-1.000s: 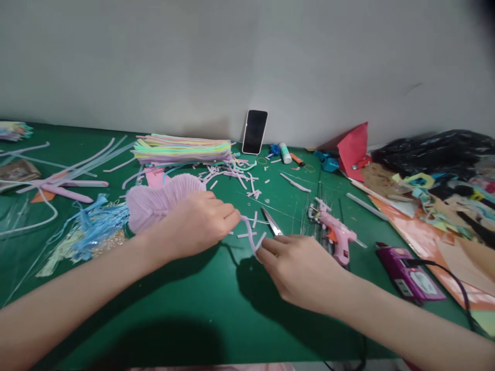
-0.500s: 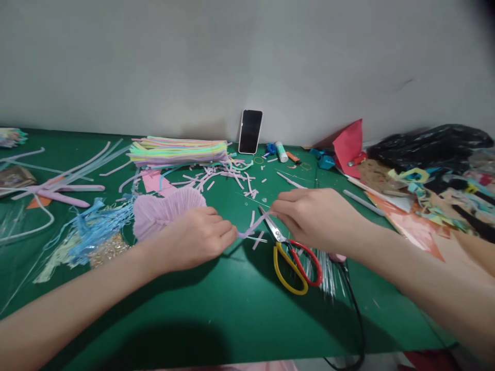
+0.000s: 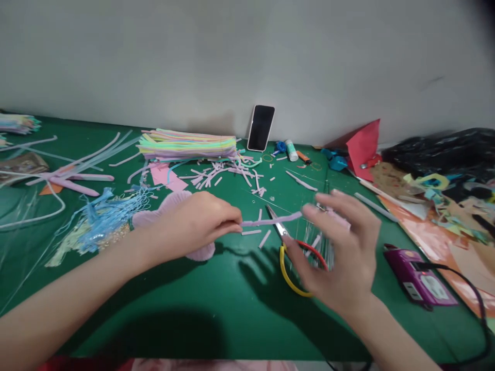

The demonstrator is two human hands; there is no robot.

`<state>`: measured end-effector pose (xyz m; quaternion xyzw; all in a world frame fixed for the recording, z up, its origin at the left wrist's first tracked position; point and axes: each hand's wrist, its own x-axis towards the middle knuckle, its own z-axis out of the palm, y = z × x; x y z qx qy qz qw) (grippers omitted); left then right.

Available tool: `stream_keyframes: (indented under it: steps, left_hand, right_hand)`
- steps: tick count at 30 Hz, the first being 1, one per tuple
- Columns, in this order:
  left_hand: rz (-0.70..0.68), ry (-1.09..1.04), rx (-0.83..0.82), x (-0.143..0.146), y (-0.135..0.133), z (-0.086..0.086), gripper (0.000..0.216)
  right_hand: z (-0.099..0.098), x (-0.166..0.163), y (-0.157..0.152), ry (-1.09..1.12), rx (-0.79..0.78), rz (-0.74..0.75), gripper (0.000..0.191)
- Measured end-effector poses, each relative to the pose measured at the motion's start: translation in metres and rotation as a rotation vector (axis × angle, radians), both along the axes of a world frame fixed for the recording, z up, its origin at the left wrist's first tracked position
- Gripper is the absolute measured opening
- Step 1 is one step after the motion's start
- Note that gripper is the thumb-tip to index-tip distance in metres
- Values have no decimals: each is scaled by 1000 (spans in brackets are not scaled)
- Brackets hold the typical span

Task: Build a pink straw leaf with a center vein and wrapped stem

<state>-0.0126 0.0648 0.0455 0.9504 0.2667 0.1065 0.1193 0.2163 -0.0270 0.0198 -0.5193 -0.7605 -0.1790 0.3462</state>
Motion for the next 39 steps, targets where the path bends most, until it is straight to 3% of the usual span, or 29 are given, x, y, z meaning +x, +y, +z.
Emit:
stream_keyframes:
  steps: [2, 4, 6, 9, 11, 13, 14, 17, 21, 30, 35, 39]
  left_hand:
    - [-13, 15, -22, 5, -2, 1, 14]
    - [-37, 28, -48, 10, -3, 2, 12]
    - [-64, 27, -95, 12, -4, 5, 11]
    - [-87, -9, -239, 12, -2, 5, 14]
    - [-87, -49, -378, 13, 1, 3, 17]
    - [-62, -82, -509, 14, 5, -1, 21]
    - [-36, -85, -557, 15, 7, -3, 23]
    - [37, -40, -617, 13, 14, -7, 25]
    - [-18, 46, -692, 3, 24, -14, 15]
    - [-8, -77, -952, 2, 24, -35, 13]
    - [48, -130, -1003, 8, 20, -40, 23]
    - [55, -184, -1207, 16, 16, -47, 24]
  right_hand:
    - [-3, -12, -4, -101, 66, 37, 53]
    - [-7, -16, -1, -82, 8, 57, 47]
    - [-11, -14, 7, 167, -135, 82, 53]
    - [-20, -8, 20, 792, -407, 190, 66]
    - [-27, -8, 24, 1073, -646, 275, 47]
    - [-33, -12, 25, 1186, -834, 321, 23]
    - [-35, -14, 25, 1215, -883, 328, 21]
    - [-41, -18, 27, 1305, -871, 319, 22]
    - [-44, -18, 31, 1426, -816, 296, 22]
    - [-48, -19, 34, 1502, -1167, 245, 30]
    - [-45, -22, 34, 1545, -1066, 254, 26]
    - [-43, -23, 33, 1504, -1025, 297, 27]
